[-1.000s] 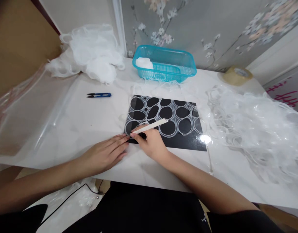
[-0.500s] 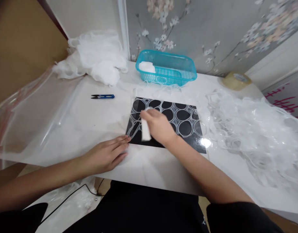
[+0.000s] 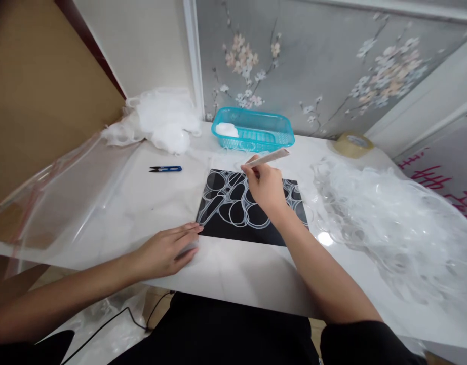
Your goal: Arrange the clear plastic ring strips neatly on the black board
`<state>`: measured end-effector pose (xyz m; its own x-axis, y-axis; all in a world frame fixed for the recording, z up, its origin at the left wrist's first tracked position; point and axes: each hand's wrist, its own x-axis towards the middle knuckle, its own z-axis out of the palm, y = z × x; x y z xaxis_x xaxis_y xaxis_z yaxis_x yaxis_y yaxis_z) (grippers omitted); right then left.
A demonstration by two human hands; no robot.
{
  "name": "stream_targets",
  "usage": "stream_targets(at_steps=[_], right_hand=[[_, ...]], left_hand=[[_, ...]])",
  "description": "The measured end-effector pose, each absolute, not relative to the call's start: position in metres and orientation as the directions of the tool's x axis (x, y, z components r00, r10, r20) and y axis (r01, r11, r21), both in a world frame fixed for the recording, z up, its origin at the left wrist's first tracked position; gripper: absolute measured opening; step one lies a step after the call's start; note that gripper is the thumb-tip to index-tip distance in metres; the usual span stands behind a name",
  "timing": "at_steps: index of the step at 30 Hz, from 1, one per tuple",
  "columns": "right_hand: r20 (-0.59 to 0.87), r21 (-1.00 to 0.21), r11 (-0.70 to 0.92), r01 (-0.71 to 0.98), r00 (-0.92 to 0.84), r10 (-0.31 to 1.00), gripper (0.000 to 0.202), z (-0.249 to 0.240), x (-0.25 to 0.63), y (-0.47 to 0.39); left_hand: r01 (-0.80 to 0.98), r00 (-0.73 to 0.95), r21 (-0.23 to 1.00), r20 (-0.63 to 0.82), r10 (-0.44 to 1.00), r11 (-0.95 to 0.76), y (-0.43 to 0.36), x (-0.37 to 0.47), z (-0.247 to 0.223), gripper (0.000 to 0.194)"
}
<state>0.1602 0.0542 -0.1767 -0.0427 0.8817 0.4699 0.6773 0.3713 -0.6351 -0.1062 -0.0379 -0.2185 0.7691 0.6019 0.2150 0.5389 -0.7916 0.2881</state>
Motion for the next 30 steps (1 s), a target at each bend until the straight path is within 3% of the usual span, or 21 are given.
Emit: stream_targets(at_steps=[7, 11, 14, 16, 20, 23, 26, 28, 30], right_hand=[[0.370, -0.767, 0.420, 0.486, -0.199, 0.907, 0.022, -0.155, 0.143, 0.043], [0.377, -0.788, 0.460, 0.408, -0.270, 0.886, 0.020, -0.138, 0.134, 0.040], [0.384, -0.781, 0.492, 0.385, -0.325, 0.864, 0.021, -0.134, 0.130, 0.036], [0.405, -0.718, 0.533, 0.447, -0.354, 0.843, 0.022, -0.137, 0.130, 0.039], [0.541, -0.453, 0.553, 0.699, -0.277, 0.794, 0.023, -0.147, 0.148, 0.067], [0.589, -0.521, 0.389, 0.760, -0.009, 0.808, 0.019, -0.147, 0.169, 0.096], [0.505, -0.758, 0.331, 0.563, 0.185, 0.843, 0.013, -0.136, 0.179, 0.104], [0.393, -0.906, 0.351, 0.236, 0.162, 0.905, 0.014, -0.125, 0.177, 0.094], [0.286, -0.951, 0.290, -0.105, 0.052, 0.957, 0.017, -0.113, 0.170, 0.077]], left_hand=[[0.586, 0.647, 0.478, 0.210, 0.733, -0.655, -0.018, -0.099, -0.198, 0.021], [0.727, 0.506, 0.432, 0.190, 0.841, -0.535, 0.006, -0.073, -0.175, 0.030], [0.805, 0.477, 0.373, 0.054, 0.877, -0.461, 0.021, -0.050, -0.170, 0.041], [0.826, 0.490, 0.328, -0.015, 0.871, -0.459, 0.025, -0.039, -0.173, 0.038], [0.790, 0.575, 0.301, -0.062, 0.816, -0.534, 0.021, -0.033, -0.182, 0.030], [0.783, 0.597, 0.283, -0.091, 0.797, -0.554, 0.014, -0.041, -0.183, 0.029], [0.803, 0.564, 0.289, -0.086, 0.821, -0.521, 0.015, -0.050, -0.171, 0.027], [0.821, 0.497, 0.337, -0.026, 0.867, -0.460, 0.020, -0.051, -0.154, 0.028], [0.799, 0.408, 0.435, 0.114, 0.906, -0.415, 0.026, -0.048, -0.130, 0.038]])
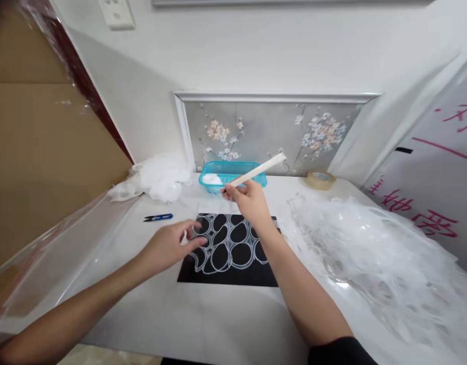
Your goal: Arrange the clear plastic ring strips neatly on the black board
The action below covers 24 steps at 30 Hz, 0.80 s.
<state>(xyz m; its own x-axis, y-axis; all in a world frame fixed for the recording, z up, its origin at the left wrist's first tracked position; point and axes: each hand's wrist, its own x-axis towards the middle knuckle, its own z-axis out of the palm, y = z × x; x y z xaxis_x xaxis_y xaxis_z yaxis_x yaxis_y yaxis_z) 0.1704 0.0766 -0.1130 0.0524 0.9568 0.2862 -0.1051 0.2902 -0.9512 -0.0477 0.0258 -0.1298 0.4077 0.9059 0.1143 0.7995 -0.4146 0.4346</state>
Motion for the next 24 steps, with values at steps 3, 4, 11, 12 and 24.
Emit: stream_targets(at_steps=[3, 4, 11, 12, 24], right_hand=[[0.205, -0.903, 0.150, -0.404, -0.096, 0.974, 0.017, -0.095, 0.162, 0.049], [0.198, -0.875, 0.118, -0.469, -0.124, 0.972, 0.016, -0.089, 0.161, 0.041], [0.144, -0.691, -0.103, -0.716, -0.276, 0.950, 0.011, -0.066, 0.172, 0.010], [0.132, -0.668, -0.149, -0.729, -0.314, 0.940, 0.011, -0.065, 0.173, 0.008], [0.212, -0.649, -0.147, -0.747, -0.363, 0.907, 0.008, -0.051, 0.174, -0.020]], left_hand=[[0.588, 0.293, 0.648, 0.388, 0.874, -0.485, 0.032, -0.037, -0.090, 0.047], [0.494, 0.287, 0.699, 0.431, 0.855, -0.518, 0.033, -0.033, -0.078, 0.051], [0.116, 0.506, 0.901, 0.309, 0.805, -0.418, 0.026, -0.012, -0.034, 0.017], [0.070, 0.517, 0.917, 0.304, 0.800, -0.394, 0.025, -0.011, -0.034, 0.015], [-0.035, 0.438, 0.922, 0.360, 0.824, -0.385, 0.030, -0.023, -0.039, 0.016]])
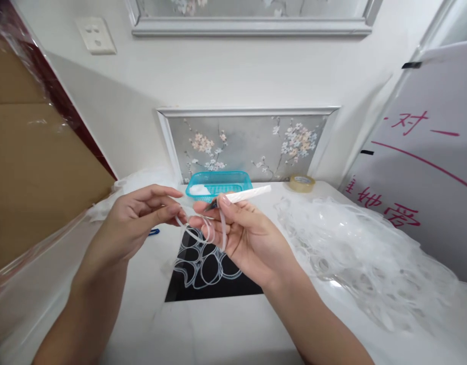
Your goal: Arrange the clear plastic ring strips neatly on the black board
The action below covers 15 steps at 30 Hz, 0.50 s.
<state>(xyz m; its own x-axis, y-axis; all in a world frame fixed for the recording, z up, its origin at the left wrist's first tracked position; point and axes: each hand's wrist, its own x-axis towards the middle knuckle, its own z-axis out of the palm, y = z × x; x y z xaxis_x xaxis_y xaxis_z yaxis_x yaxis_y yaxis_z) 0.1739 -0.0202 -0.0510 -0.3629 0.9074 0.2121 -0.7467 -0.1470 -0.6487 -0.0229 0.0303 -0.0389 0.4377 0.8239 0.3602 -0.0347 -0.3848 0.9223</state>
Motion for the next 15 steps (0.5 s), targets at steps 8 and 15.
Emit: stream_targets(at_steps=[8, 15], right_hand=[[0.265, -0.692, -0.033, -0.721, -0.296, 0.918, 0.015, -0.053, 0.171, -0.025], [0.314, -0.718, 0.112, -0.687, -0.176, 0.933, 0.014, -0.051, 0.168, -0.033]], left_hand=[[0.002, 0.415, 0.901, 0.394, 0.820, -0.434, 0.032, -0.028, -0.036, 0.016], [0.157, 0.493, 0.910, 0.266, 0.829, -0.385, 0.036, -0.024, -0.036, 0.018]])
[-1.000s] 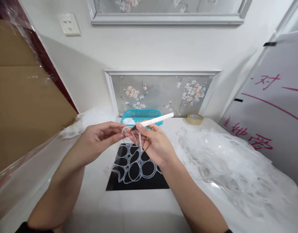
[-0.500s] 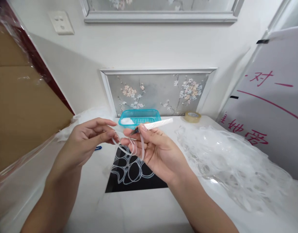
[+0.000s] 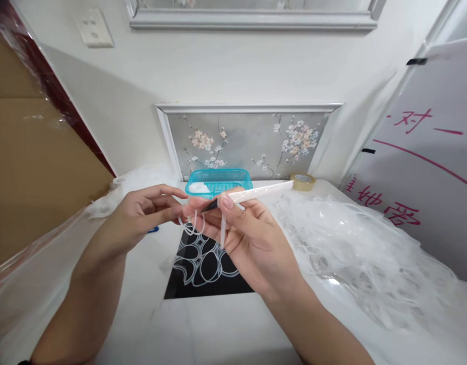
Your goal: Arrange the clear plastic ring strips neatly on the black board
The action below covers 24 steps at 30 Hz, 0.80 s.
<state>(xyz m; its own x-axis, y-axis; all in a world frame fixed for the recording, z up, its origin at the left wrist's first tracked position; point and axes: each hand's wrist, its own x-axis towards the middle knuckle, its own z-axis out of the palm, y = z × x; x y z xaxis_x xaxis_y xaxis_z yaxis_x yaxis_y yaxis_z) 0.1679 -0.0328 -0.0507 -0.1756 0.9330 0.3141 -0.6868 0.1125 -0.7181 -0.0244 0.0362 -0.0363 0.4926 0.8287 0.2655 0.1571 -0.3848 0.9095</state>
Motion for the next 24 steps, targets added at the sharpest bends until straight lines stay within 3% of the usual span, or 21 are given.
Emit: stream_targets(at_steps=[12, 24], right_hand=[[0.231, -0.714, 0.146, -0.685, -0.033, 0.972, 0.011, -0.047, 0.174, -0.032], [0.116, -0.552, 0.043, -0.833, -0.025, 0.993, 0.012, -0.052, 0.175, -0.015]], left_hand=[[0.182, 0.586, 0.932, 0.153, 0.795, -0.313, 0.034, -0.022, -0.035, 0.022], [0.127, 0.719, 0.977, 0.027, 0.694, -0.170, 0.040, -0.012, -0.048, 0.024]])
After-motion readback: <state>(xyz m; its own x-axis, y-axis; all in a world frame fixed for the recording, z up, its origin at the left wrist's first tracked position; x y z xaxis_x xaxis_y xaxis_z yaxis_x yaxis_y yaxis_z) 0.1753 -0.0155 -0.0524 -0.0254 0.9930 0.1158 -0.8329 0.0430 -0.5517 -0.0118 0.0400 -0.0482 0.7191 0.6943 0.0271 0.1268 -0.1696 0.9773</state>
